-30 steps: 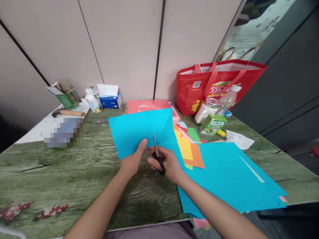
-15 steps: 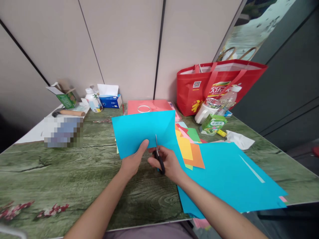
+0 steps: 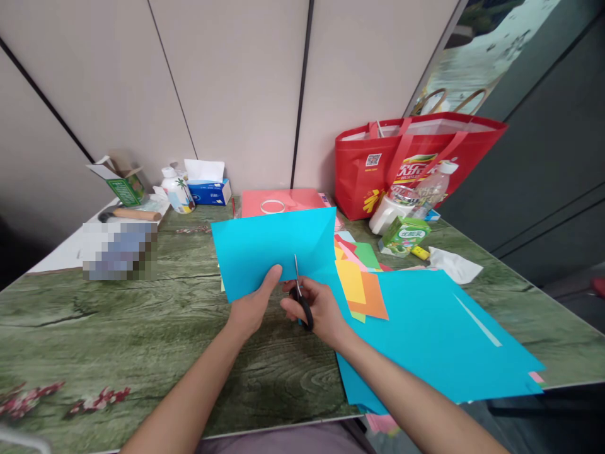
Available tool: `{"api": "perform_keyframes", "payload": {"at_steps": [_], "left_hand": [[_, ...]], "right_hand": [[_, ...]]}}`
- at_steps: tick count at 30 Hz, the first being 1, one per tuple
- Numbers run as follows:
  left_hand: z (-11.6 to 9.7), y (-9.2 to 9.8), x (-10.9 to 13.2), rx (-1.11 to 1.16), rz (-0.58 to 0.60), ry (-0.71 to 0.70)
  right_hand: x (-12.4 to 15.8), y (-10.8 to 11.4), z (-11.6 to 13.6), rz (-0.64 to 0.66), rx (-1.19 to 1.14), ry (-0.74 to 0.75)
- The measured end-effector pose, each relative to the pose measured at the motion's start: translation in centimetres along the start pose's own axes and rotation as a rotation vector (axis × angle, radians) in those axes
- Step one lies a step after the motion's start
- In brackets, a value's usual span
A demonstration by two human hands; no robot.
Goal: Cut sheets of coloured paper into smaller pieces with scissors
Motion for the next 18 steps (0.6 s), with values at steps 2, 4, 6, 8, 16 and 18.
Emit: {"api": "perform_keyframes", "payload": {"at_steps": [2, 4, 6, 8, 16, 18], "left_hand": [[-0.05, -0.06, 0.03, -0.017, 0.006, 0.005], [0.15, 0.00, 0.04, -0.037, -0.003, 0.039], [0.23, 0.10, 0.11, -0.056, -0.019, 0.056], [-0.11, -0.04, 0.21, -0.053, -0.009, 0.024], [-0.06, -0.12, 0.26, -0.102, 0.004, 0.028], [-0.03, -0.11, 0.22, -0.093, 0.007, 0.027]], "right_hand": [[0.00, -0.02, 0.02, 0.001, 0.010, 0.005], [0.00, 0.02, -0.01, -0.002, 0.023, 0.005], [0.02, 0.02, -0.04, -0.002, 0.029, 0.001], [0.04, 0.03, 0.00, -0.004, 0.028, 0.000], [-0.01, 0.10, -0.14, -0.019, 0.032, -0.013], [0.01, 0.06, -0.28, -0.020, 0.015, -0.023]]}}
Point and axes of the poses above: each hand's wrist, its own x-axis away from the middle knuckle, its own y-axis out of the back of the hand, z = x × y, the point moved 10 cm from there along -x, towards the middle knuckle, and after that the axes turned 9 degrees about y, right-handed, at the moved point
